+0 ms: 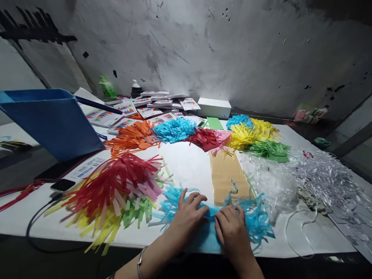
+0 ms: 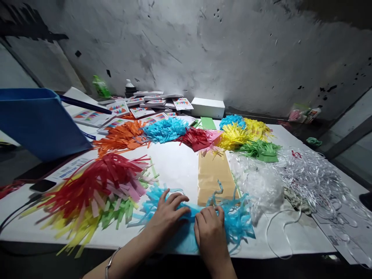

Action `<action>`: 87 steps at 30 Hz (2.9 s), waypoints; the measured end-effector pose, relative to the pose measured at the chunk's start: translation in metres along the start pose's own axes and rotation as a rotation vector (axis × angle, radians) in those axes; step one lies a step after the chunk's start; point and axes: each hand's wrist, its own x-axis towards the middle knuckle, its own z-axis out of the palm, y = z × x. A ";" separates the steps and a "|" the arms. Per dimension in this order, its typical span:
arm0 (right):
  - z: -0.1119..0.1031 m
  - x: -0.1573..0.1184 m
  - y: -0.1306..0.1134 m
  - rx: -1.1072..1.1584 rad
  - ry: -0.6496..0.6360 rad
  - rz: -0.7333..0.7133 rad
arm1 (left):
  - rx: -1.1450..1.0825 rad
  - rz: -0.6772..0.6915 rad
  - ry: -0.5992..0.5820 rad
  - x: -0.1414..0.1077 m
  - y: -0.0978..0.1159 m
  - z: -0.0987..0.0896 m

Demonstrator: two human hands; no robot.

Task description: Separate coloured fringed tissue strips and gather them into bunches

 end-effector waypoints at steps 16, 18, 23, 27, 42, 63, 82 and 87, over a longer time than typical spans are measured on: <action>-0.011 -0.035 0.005 0.076 0.078 0.038 | -0.062 0.117 0.056 -0.041 -0.006 0.007; -0.010 -0.032 0.004 0.064 0.028 0.121 | -0.061 -0.008 0.029 -0.040 0.000 0.006; -0.008 -0.019 -0.004 -0.123 -0.039 0.242 | 0.073 -0.204 -0.154 -0.024 0.011 -0.005; -0.007 -0.014 -0.010 -0.084 -0.041 0.133 | 0.103 -0.237 -0.208 -0.014 0.012 -0.006; -0.001 -0.009 -0.014 0.126 -0.011 -0.037 | -0.071 0.133 0.155 -0.023 0.000 0.008; -0.010 -0.014 -0.005 -0.016 -0.159 0.233 | 0.060 -0.162 -0.134 -0.021 0.016 -0.004; 0.018 -0.011 -0.014 0.174 0.138 0.176 | -0.140 0.366 0.300 -0.027 0.025 0.024; 0.003 -0.009 0.018 0.249 0.441 0.493 | -0.110 0.244 0.261 -0.023 0.003 0.043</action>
